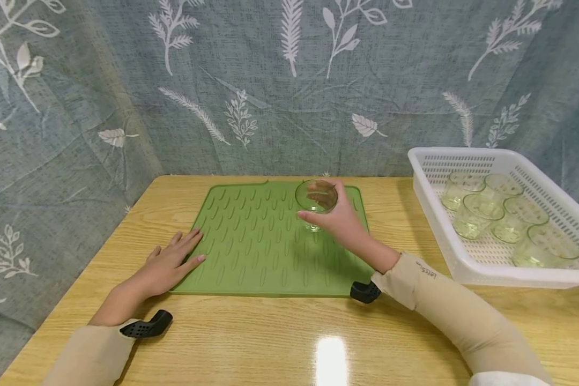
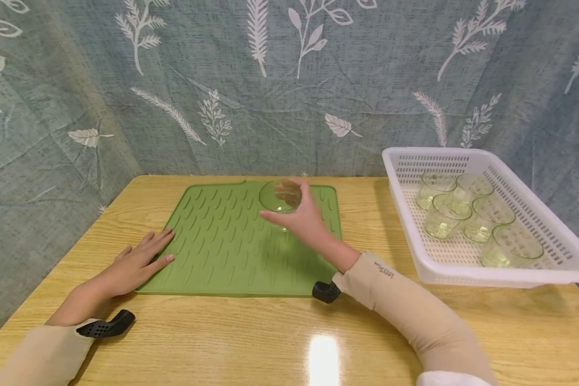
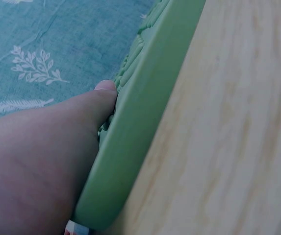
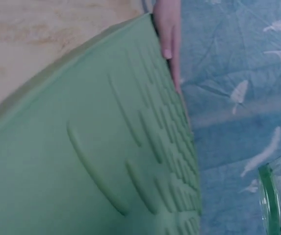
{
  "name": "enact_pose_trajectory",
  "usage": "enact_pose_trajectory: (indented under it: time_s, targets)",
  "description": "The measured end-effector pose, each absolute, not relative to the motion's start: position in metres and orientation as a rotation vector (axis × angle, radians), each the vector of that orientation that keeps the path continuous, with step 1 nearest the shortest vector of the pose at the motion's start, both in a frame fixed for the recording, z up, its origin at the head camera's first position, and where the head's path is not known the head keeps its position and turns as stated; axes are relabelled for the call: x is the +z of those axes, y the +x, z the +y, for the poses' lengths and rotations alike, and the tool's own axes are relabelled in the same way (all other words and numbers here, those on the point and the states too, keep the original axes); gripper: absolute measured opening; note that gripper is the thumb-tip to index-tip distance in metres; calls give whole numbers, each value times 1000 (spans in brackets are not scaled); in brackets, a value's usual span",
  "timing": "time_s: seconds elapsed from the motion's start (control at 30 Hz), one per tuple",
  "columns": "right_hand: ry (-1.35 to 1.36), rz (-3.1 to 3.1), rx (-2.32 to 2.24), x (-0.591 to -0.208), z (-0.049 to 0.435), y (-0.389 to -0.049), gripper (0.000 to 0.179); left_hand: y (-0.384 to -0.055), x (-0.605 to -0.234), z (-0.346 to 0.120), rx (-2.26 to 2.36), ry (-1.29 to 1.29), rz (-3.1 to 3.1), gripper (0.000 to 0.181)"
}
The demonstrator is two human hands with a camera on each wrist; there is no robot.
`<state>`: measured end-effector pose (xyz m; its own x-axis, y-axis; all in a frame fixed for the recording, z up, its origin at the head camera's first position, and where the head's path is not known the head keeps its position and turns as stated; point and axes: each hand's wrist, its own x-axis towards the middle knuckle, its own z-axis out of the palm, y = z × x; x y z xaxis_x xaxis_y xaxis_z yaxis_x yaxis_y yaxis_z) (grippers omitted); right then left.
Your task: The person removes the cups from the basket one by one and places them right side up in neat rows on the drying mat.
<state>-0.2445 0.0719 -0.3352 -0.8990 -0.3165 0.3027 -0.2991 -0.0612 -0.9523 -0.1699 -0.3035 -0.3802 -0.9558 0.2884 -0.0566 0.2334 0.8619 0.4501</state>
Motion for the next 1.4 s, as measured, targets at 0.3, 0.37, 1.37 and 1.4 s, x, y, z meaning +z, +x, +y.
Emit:
enact_pose_trajectory:
  time_s: [0.3,0.37,1.37,1.4]
  targets:
    - [-670,2161,-2062,-347,50,-258,73,-167,-381,-304,677,401,2916,73]
    - [-660,2163,-2054,-348,46,-261,72,-167,-381,-305,677,403,2916,73]
    - [-607,2213,-2057,-350,-16,-292,78,-169,-383,-303,674,408,2923,73]
    - [-603,2208,-2061,-351,-19,-292,78,-170,-383,-304,672,410,2922,73]
